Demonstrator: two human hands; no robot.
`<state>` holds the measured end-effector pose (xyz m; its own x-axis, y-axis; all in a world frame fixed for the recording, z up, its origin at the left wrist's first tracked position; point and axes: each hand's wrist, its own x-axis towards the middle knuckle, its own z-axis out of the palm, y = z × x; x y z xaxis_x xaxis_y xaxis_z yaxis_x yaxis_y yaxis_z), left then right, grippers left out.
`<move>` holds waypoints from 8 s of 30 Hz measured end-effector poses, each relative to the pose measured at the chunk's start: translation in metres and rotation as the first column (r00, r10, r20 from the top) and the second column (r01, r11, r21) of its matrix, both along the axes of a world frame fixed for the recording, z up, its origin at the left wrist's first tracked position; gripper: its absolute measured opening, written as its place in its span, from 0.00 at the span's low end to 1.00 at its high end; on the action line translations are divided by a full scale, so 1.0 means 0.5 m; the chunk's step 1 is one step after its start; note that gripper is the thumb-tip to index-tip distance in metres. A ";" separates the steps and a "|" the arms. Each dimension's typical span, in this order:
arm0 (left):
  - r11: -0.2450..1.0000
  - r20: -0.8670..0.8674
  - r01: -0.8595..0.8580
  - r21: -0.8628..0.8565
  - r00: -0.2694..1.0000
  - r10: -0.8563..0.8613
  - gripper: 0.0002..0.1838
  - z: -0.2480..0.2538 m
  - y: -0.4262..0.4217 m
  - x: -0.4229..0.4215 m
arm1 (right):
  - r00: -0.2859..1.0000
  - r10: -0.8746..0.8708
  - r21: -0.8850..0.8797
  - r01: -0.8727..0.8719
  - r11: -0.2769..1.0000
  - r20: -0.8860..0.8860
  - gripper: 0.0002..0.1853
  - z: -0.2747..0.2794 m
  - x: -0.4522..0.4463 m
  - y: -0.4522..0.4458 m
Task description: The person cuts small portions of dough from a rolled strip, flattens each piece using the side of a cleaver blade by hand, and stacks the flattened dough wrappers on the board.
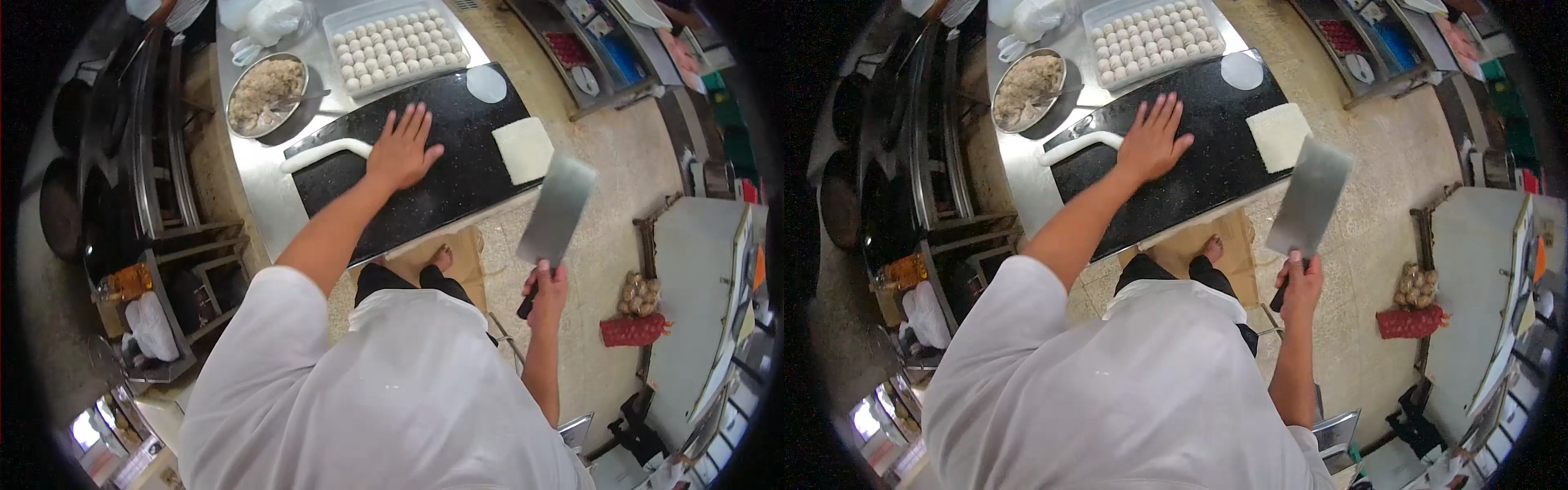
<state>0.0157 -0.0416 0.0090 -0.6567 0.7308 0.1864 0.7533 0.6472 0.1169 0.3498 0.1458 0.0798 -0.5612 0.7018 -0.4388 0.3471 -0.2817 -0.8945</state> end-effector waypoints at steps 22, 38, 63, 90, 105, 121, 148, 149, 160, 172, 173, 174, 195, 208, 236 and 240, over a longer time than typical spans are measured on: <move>0.979 -0.014 -0.166 -0.118 0.986 0.166 0.33 0.035 -0.131 0.251 | 0.928 0.086 -0.051 -0.112 0.992 -0.364 0.16 -0.062 -0.173 0.098; 0.944 0.296 0.003 0.331 0.949 -0.107 0.09 0.188 -0.187 0.015 | 0.986 -0.088 -0.303 0.041 0.952 -0.142 0.15 -0.137 -0.194 0.036; 0.865 0.416 -0.087 0.495 0.897 -0.148 0.11 -0.003 -0.481 -0.004 | 0.507 0.521 0.470 -0.856 0.215 0.686 0.06 0.045 -0.300 -0.534; 0.896 0.215 0.438 -0.067 0.884 -0.416 0.41 0.015 -0.134 0.116 | 0.990 -0.109 -0.106 0.118 0.987 0.090 0.18 -0.125 -0.257 0.029; 0.666 0.184 0.746 0.011 0.653 -0.734 0.41 0.012 -0.068 0.046 | 0.571 0.697 -0.027 -0.765 0.644 0.435 0.27 -0.088 -0.216 -0.204; 0.463 0.198 0.886 0.009 0.452 -0.870 0.41 0.005 -0.013 -0.005 | 0.591 0.618 -0.098 -0.677 0.729 0.518 0.32 -0.091 -0.242 -0.206; 0.451 0.178 0.892 -0.029 0.449 -0.876 0.41 0.010 0.018 0.064 | 0.586 0.519 -0.005 -0.660 0.751 0.622 0.45 -0.051 -0.180 -0.213; 0.492 0.162 0.870 -0.032 0.491 -0.856 0.41 0.008 0.029 0.044 | 0.593 0.538 0.010 -0.677 0.736 0.599 0.42 -0.055 -0.201 -0.190; 0.453 0.266 0.891 0.028 0.431 -0.862 0.42 -0.001 -0.033 0.122 | 0.863 0.325 0.409 -0.477 0.778 0.387 0.40 -0.141 -0.066 -0.329; 0.884 0.291 0.391 0.256 0.841 -0.456 0.35 0.064 0.023 0.014 | 0.793 0.207 0.361 -0.471 0.805 0.573 0.33 -0.072 -0.148 -0.320; 0.886 0.296 0.380 0.266 0.842 -0.451 0.35 0.069 -0.006 0.017 | 0.785 0.224 0.332 -0.477 0.814 0.577 0.31 -0.068 -0.112 -0.375; 0.889 0.562 0.456 0.048 0.723 -0.402 0.33 0.076 -0.032 0.018 | 0.800 0.261 0.292 -0.469 0.834 0.540 0.31 -0.058 -0.075 -0.413; 0.822 0.724 -0.255 0.510 0.643 -0.251 0.13 0.117 -0.239 0.144 | 0.511 0.698 0.204 -0.854 0.479 0.502 0.23 -0.084 -0.170 -0.309; 0.719 0.736 -0.412 0.559 0.647 -0.201 0.23 -0.017 0.268 -0.178 | 0.698 0.595 0.231 -0.704 0.672 0.398 0.18 -0.015 -0.013 0.045; 0.844 0.266 -0.099 0.526 0.962 -0.053 0.13 0.012 -0.454 0.036 | 0.593 0.527 0.579 -0.786 0.216 0.609 0.05 0.088 -0.262 -0.462; 0.861 0.322 -0.122 0.494 0.945 -0.051 0.13 0.015 -0.475 0.033 | 0.419 0.555 0.432 -0.894 0.116 0.719 0.07 0.041 -0.292 -0.497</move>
